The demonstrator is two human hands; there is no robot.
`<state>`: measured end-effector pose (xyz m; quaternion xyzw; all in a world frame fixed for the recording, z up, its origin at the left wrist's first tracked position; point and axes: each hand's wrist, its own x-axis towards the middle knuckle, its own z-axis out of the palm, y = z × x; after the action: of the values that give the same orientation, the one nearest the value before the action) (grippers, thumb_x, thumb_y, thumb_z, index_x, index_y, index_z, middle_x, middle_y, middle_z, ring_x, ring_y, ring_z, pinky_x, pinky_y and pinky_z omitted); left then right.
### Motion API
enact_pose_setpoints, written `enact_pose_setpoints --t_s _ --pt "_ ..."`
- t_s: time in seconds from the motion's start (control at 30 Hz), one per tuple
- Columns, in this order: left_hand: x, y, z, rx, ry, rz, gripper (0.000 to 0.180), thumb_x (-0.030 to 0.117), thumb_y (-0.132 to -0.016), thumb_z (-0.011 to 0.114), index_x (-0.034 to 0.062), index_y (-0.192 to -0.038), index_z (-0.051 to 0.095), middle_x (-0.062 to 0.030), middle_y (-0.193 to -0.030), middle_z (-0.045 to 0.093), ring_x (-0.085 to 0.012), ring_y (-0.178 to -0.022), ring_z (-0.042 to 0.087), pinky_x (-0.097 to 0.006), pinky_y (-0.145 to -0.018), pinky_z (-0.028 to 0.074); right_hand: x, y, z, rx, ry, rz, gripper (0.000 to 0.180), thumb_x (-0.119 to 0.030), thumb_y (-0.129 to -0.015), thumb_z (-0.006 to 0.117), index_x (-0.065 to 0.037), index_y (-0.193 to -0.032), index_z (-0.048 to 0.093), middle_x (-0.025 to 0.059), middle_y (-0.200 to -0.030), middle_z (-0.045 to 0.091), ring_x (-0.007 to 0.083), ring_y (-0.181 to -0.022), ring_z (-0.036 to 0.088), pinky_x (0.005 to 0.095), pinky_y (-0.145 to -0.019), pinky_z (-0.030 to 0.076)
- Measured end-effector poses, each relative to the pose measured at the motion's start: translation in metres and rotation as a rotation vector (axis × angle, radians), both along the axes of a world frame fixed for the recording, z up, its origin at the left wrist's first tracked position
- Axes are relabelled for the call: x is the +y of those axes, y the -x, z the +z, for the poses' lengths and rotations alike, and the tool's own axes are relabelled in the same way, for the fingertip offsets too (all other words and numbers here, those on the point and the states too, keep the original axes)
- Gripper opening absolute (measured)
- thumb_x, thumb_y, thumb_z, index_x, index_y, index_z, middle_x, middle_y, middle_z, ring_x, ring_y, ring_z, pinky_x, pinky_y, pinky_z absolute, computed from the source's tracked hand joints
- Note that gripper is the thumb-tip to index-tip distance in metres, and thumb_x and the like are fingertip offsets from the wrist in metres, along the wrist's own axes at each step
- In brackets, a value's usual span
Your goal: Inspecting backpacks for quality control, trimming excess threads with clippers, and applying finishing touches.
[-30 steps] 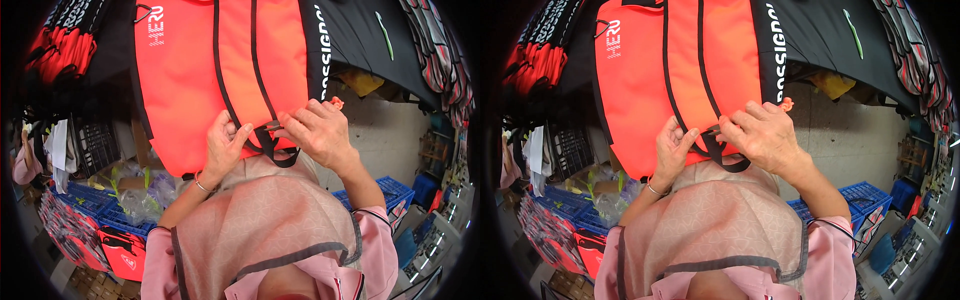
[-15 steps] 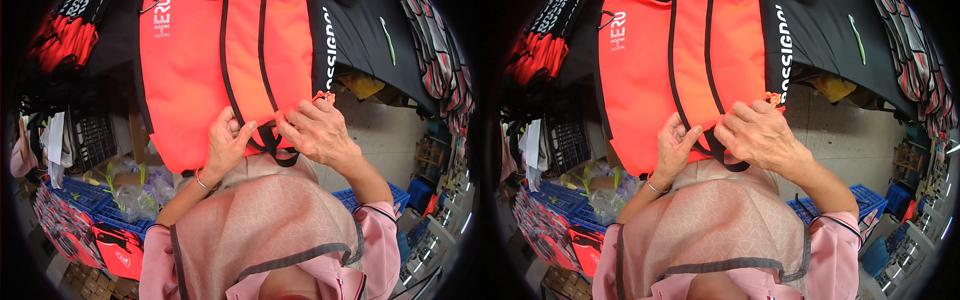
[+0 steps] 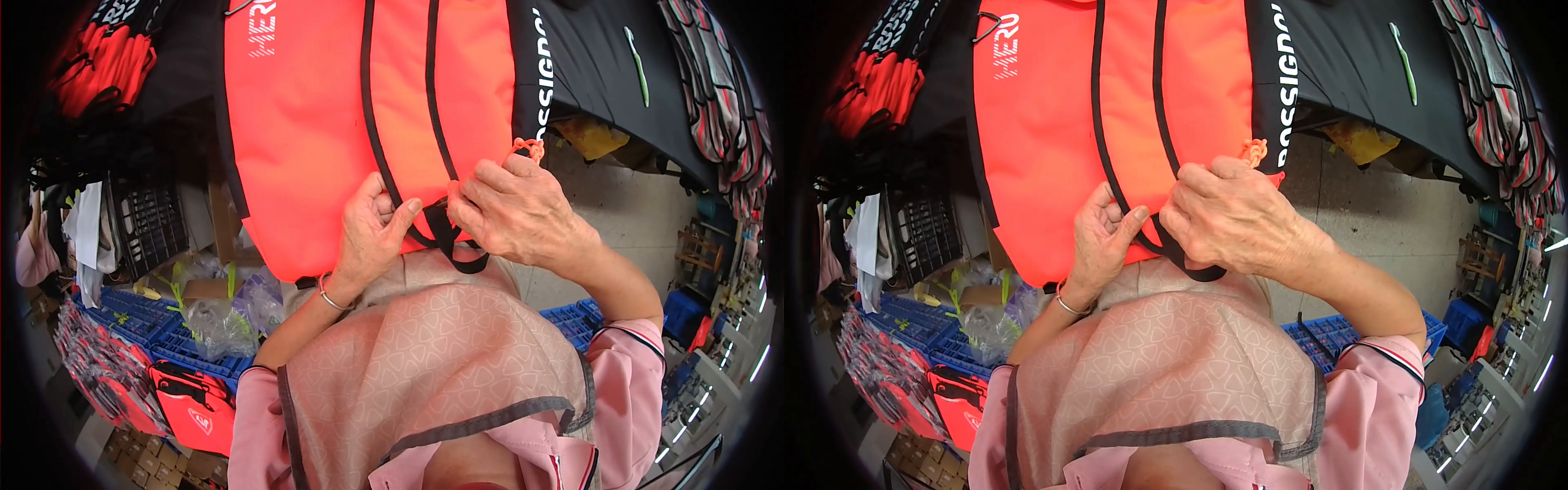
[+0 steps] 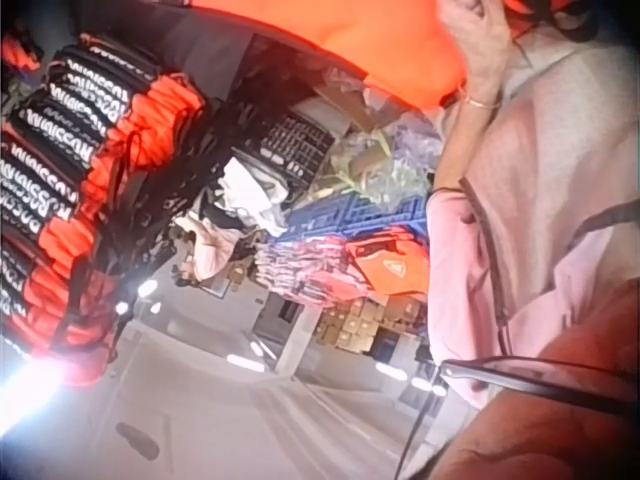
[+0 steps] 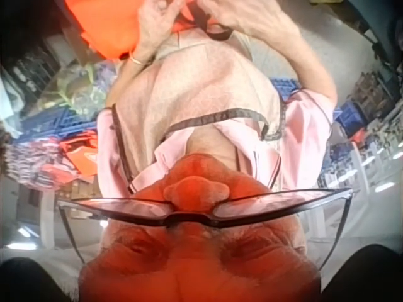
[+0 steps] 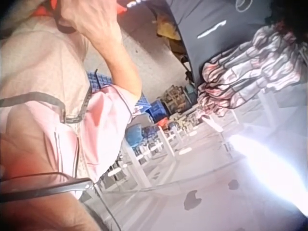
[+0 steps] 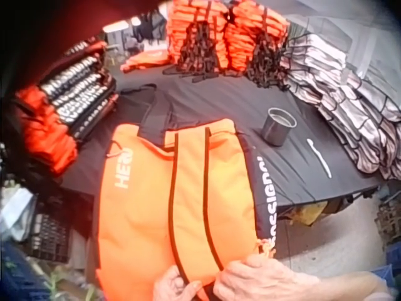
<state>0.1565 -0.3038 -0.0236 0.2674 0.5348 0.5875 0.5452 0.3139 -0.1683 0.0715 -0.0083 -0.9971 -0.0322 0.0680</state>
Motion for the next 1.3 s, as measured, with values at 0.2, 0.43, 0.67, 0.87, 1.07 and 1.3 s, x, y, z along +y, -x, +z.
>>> enact_pose_setpoints --t_s 0.2,0.43,0.67,0.87,1.07,1.3 --pt "0.001 0.001 -0.001 -0.043 -0.021 -0.016 0.021 0.001 -0.096 0.059 -0.0024 -0.114 0.049 -0.0094 -0.097 0.07 -0.0055 -0.083 0.063 -0.02 -0.071 0.051 0.005 0.004 -0.002 -0.027 0.08 0.021 0.014 -0.021 -0.07 0.067 -0.01 -0.075 0.061 -0.0007 -0.069 0.056 0.0152 -0.073 0.056 0.0293 -0.057 0.041" --pt "0.002 0.004 -0.002 -0.116 -0.076 -0.011 0.027 0.002 -0.096 0.059 -0.0041 -0.12 0.048 -0.0151 -0.11 0.068 -0.0127 -0.099 0.066 -0.025 -0.086 0.052 0.026 0.001 -0.012 -0.048 0.371 -0.194 0.024 -0.031 -0.08 0.072 -0.01 -0.076 0.063 0.0019 -0.068 0.058 0.0205 -0.07 0.061 0.0347 -0.055 0.05" --pt "0.002 0.005 -0.003 -0.131 -0.052 -0.039 0.032 0.004 -0.096 0.06 -0.0052 -0.123 0.047 -0.0148 -0.115 0.066 -0.0143 -0.105 0.064 -0.027 -0.091 0.051 0.025 0.004 -0.008 -0.034 0.365 -0.173 0.026 -0.033 -0.079 0.073 -0.009 -0.075 0.063 0.0019 -0.069 0.06 0.021 -0.071 0.061 0.0353 -0.056 0.05" --pt "0.002 0.004 -0.004 -0.116 -0.073 -0.01 0.026 0.002 -0.097 0.058 -0.0044 -0.12 0.047 -0.0155 -0.11 0.068 -0.0131 -0.1 0.066 -0.025 -0.087 0.053 0.018 0.007 -0.007 -0.081 0.301 -0.144 0.023 -0.031 -0.077 0.075 -0.011 -0.078 0.065 0.0003 -0.065 0.055 0.0182 -0.068 0.056 0.0333 -0.057 0.046" --pt "0.002 0.004 -0.004 -0.13 -0.076 -0.008 0.026 0.002 -0.097 0.058 -0.0043 -0.119 0.048 -0.0154 -0.111 0.068 -0.0135 -0.101 0.065 -0.026 -0.088 0.053 0.023 0.013 -0.004 -0.124 0.33 -0.115 0.025 -0.032 -0.078 0.075 -0.01 -0.076 0.064 0.0019 -0.065 0.055 0.0202 -0.064 0.057 0.0355 -0.053 0.045" --pt "0.002 0.007 -0.004 -0.148 -0.089 -0.015 0.027 0.003 -0.097 0.059 -0.0049 -0.119 0.048 -0.0148 -0.111 0.067 -0.0132 -0.1 0.065 -0.026 -0.088 0.052 0.035 0.001 -0.013 -0.171 0.688 -0.379 0.028 -0.029 -0.079 0.078 -0.003 -0.082 0.068 0.0048 -0.072 0.064 0.0197 -0.066 0.063 0.0322 -0.057 0.049"
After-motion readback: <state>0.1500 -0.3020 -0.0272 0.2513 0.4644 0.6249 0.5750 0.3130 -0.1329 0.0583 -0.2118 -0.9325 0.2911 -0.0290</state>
